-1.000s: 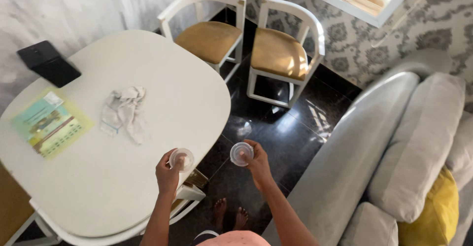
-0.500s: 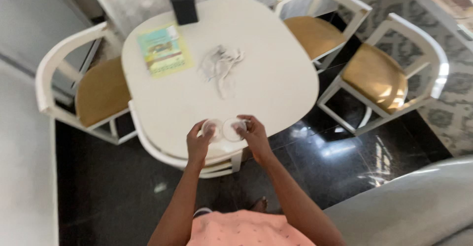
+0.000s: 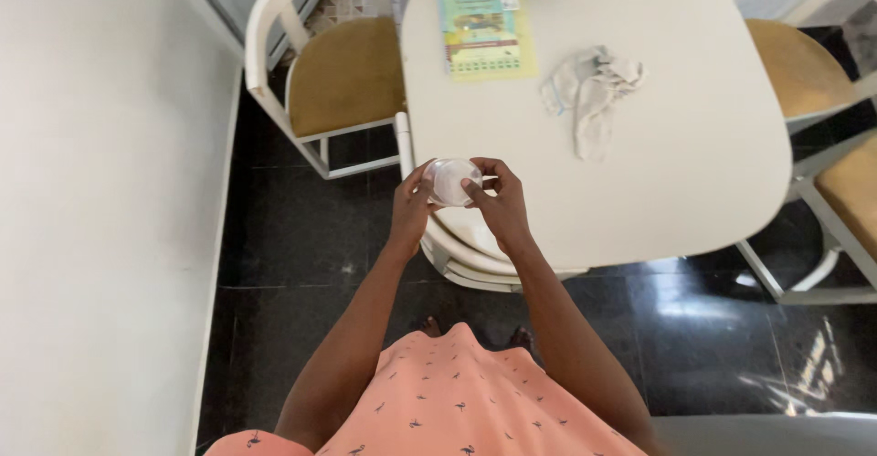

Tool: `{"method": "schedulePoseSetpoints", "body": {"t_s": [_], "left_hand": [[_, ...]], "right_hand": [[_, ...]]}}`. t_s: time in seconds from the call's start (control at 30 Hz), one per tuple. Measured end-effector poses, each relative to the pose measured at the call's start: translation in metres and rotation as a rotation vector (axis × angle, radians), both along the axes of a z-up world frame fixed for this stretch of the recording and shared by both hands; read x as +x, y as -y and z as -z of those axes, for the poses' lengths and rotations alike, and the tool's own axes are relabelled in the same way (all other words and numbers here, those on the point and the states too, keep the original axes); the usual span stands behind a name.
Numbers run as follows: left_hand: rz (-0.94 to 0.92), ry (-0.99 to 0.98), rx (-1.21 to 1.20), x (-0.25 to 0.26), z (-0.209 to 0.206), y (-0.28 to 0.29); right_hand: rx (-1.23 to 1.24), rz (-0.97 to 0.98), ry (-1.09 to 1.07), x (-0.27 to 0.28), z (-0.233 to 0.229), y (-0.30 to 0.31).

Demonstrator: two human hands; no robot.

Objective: The person picks up plastic containers from the floor, places them in a kitchen cabinet, then returns to the dining area to fold a cloth and hang it on a cabinet door. They also adjust chairs around a table and move a small black box and a packaged item on the table.

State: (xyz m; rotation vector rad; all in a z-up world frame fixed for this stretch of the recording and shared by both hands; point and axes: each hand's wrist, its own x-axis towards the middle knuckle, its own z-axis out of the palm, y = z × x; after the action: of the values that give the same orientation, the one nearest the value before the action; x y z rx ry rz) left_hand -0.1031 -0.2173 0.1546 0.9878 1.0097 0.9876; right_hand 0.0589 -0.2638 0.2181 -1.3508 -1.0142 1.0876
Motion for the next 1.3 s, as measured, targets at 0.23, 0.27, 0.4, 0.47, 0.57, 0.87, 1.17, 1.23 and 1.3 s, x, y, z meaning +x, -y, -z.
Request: {"method": "schedulePoseSetpoints", "body": {"t_s": [0.23, 0.27, 0.4, 0.47, 0.57, 0.87, 1.17, 1.23, 1.3], "left_hand": [[-0.114, -0.027, 0.083, -0.084, -0.018, -0.026], [-0.143, -0.083, 0.121, -0.091, -0.020, -0.030], [-0.245, -0.151, 0.079, -0.113, -0.022, -0.061], [-0.250, -0.190, 0.053, -0.121, -0.018, -0.087], [-0.245, -0.169, 0.060, -0.135, -0.010, -0.129], [-0.286, -0.172, -0.076, -0.172, -0.010, -0.292], [-0.247, -0.233, 0.016, -0.200, -0.060, -0.435], [-0.206, -0.190, 0.085, -0.199, -0.071, -0.468], [-0.148, -0.151, 0.134, -0.197, -0.075, -0.490]], "right_hand": [[-0.003, -0.086, 0.172, -0.091, 0.010, -0.054], [-0.003, -0.108, 0.174, -0.099, 0.012, -0.064], [0.006, -0.177, 0.108, -0.125, 0.024, -0.111], [0.006, -0.201, 0.060, -0.133, 0.030, -0.137], [-0.007, -0.222, 0.039, -0.144, 0.036, -0.180], [-0.020, -0.274, -0.108, -0.169, 0.040, -0.343], [0.124, -0.290, -0.125, -0.192, 0.030, -0.494], [0.148, -0.262, -0.169, -0.192, 0.021, -0.513], [0.194, -0.221, -0.170, -0.189, 0.011, -0.526]]}}
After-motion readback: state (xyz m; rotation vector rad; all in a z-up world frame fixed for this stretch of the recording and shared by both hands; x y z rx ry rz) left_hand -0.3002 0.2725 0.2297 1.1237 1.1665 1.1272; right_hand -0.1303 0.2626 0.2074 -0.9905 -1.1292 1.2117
